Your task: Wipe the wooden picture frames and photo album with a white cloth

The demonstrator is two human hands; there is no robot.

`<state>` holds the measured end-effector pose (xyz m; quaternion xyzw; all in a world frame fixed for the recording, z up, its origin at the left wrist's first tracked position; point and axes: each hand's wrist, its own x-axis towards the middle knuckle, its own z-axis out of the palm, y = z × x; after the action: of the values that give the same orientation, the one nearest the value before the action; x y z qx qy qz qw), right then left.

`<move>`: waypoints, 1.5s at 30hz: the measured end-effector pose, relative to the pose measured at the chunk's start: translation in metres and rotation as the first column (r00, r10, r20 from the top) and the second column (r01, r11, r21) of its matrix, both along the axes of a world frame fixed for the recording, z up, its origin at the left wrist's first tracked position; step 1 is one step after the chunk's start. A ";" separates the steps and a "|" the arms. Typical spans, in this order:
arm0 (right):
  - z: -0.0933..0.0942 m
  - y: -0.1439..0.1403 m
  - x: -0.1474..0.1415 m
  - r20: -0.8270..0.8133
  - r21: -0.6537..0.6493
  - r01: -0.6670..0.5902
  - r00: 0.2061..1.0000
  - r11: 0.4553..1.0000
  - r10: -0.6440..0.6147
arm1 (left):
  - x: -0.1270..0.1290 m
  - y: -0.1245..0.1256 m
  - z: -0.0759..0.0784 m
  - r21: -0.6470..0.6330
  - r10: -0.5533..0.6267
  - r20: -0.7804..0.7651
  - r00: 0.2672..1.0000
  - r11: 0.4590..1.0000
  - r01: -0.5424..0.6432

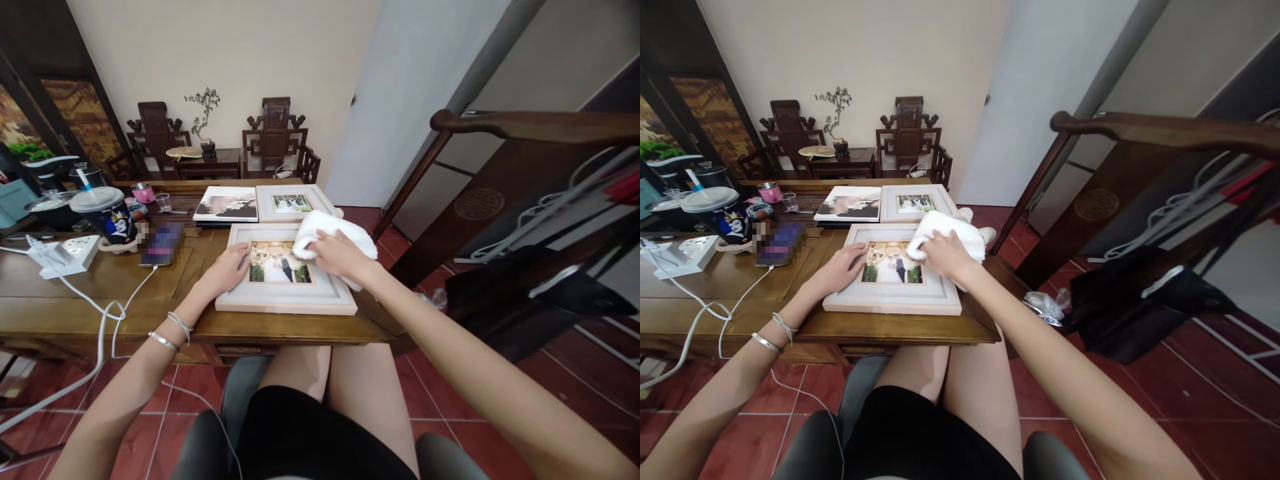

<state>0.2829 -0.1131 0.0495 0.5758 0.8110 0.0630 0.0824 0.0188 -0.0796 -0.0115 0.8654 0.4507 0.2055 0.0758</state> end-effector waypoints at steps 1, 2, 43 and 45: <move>-0.004 0.011 0.000 -0.001 0.020 0.017 1.000 1.000 -0.017 | 0.000 0.001 0.000 0.002 -0.010 -0.001 1.000 1.000 0.010; -0.006 0.021 0.000 0.001 0.031 0.020 1.000 0.999 -0.020 | -0.001 0.002 0.000 0.004 -0.016 -0.001 1.000 1.000 0.016; 0.046 -0.067 -0.006 -0.127 -0.308 -0.249 0.967 0.918 0.219 | 0.005 0.000 -0.002 -0.024 0.077 0.013 0.997 0.997 -0.077; 0.048 -0.072 -0.008 -0.174 -0.326 -0.254 0.963 0.910 0.207 | 0.004 0.000 -0.002 -0.018 0.069 0.002 0.998 0.997 -0.069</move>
<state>0.2752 -0.1851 0.0973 0.4554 0.8754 -0.1104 0.1187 0.0232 -0.0794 -0.0136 0.8484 0.4819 0.2050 0.0772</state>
